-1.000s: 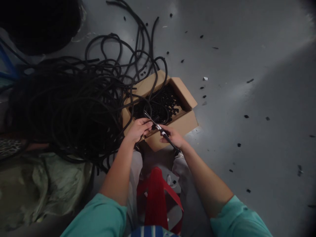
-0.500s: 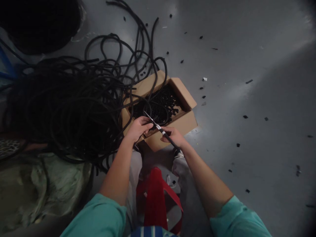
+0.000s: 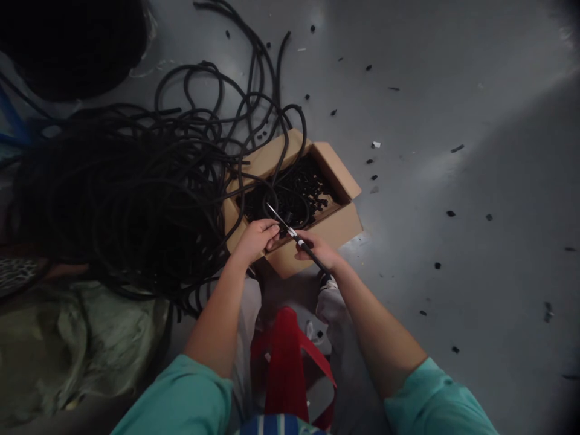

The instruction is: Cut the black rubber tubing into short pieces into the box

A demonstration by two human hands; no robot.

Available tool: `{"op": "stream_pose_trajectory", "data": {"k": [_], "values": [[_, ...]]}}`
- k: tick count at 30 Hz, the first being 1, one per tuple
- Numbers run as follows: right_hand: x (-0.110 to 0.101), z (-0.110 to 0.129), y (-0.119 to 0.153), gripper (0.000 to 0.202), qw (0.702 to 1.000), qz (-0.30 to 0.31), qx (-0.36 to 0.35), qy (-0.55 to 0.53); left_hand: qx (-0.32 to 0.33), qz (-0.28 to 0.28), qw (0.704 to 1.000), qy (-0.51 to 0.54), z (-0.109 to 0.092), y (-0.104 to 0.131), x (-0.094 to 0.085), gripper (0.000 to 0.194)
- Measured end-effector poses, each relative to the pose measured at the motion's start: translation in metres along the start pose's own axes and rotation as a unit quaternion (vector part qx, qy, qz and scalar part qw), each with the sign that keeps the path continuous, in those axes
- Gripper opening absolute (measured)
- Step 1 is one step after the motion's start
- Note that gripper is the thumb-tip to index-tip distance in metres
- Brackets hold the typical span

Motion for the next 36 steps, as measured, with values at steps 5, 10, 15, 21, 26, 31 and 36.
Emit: {"op": "stream_pose_trajectory", "data": {"k": [5, 10, 15, 21, 26, 31, 36], "values": [[0.002, 0.004, 0.002, 0.057, 0.999, 0.023, 0.014, -0.037, -0.014, 0.001, 0.998, 0.069, 0.002, 0.000, -0.003, 0.026], [0.001, 0.003, 0.001, 0.057, 0.999, 0.013, 0.022, -0.039, -0.010, -0.004, 0.998, 0.066, 0.005, -0.001, -0.005, 0.028], [0.002, 0.002, 0.001, 0.055, 0.998, 0.010, 0.034, -0.046, -0.002, -0.016, 0.999, 0.047, 0.010, -0.004, -0.007, 0.027], [0.001, -0.003, 0.003, 0.060, 0.991, -0.013, 0.090, -0.097, -0.023, -0.060, 0.995, 0.070, 0.011, -0.003, -0.014, 0.026], [-0.004, -0.002, 0.003, 0.058, 0.989, -0.022, 0.061, -0.135, -0.018, -0.085, 0.989, 0.123, 0.006, -0.001, -0.017, 0.016], [-0.006, -0.004, 0.002, 0.064, 0.993, 0.013, 0.051, -0.105, -0.028, -0.098, 0.977, 0.188, 0.005, 0.000, -0.016, 0.026], [0.000, -0.006, 0.002, 0.068, 0.995, 0.052, 0.056, -0.057, -0.037, -0.120, 0.978, 0.167, 0.008, 0.000, -0.017, 0.026]]}}
Point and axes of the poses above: each hand's wrist, its own y-axis away from the middle knuckle, its own x-axis out of the palm, z = x × y, the point moved 6 cm from there along -y, towards the middle knuckle, and after that the axes turned 5 degrees about x, right-handed, at the moved point
